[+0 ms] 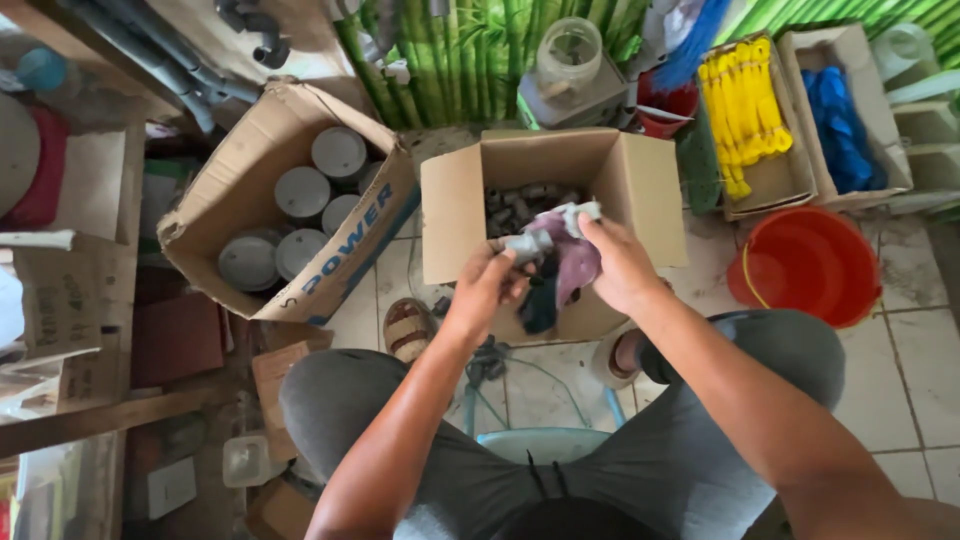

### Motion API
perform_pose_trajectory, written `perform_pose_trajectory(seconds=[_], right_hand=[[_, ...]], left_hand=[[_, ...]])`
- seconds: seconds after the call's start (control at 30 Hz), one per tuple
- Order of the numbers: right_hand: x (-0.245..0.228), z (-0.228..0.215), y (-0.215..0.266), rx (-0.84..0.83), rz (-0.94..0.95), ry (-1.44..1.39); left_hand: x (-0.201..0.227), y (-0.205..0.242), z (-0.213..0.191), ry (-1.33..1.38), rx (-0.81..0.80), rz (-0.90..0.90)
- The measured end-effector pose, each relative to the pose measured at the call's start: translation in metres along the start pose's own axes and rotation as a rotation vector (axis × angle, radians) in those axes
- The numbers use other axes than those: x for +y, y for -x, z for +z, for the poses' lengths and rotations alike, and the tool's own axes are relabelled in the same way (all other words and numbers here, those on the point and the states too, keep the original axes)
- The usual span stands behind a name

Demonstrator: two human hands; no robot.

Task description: The person sits on a low stool and cleans small metal pipe fittings using a cloth. They pick up fittings from a cardboard box, wipe them thoroughly, and place them back into the box. The person handles the items one at a time, rotating them to clean different sides.

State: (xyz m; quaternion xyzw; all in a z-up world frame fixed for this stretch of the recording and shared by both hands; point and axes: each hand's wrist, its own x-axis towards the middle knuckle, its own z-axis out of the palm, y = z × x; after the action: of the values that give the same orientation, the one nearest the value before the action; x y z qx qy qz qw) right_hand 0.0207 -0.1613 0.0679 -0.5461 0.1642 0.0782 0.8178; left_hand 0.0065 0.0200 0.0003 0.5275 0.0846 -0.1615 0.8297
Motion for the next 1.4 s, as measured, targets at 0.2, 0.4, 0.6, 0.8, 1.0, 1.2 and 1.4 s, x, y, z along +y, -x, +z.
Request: perform_pose_trajectory(seconds=[0.2,0.4,0.6,0.8,1.0,1.2,1.4], right_hand=[[0.053,-0.053,-0.051,-0.112,0.286,-0.441],[0.041,-0.026,-0.022,-0.238,0.031,-0.080],[0.026,0.002,0.008,-0.089,-0.254,0.395],[0.052,-0.027,-0.024,0.035,-0.521,0.820],[0.043,-0.031,-0.023,-0.081,-0.890,1.119],[0.023,-0.013,-0.007,-0.347,-1.393,1.212],[0.041,-0.024,-0.019,-0.176,-0.575,0.843]], left_hand=[[0.014,0.010,0.010,-0.223,-0.010,0.209],[-0.005,-0.002,0.002,-0.299,-0.043,0.316],[-0.033,-0.010,-0.003,-0.421,-0.065,0.343],[-0.019,0.003,0.006,-0.380,-0.075,0.241],[-0.042,-0.009,0.001,-0.371,-0.099,0.149],[-0.040,-0.010,-0.006,-0.203,-0.048,-0.038],[0.034,0.030,0.015,-0.881,-0.071,0.251]])
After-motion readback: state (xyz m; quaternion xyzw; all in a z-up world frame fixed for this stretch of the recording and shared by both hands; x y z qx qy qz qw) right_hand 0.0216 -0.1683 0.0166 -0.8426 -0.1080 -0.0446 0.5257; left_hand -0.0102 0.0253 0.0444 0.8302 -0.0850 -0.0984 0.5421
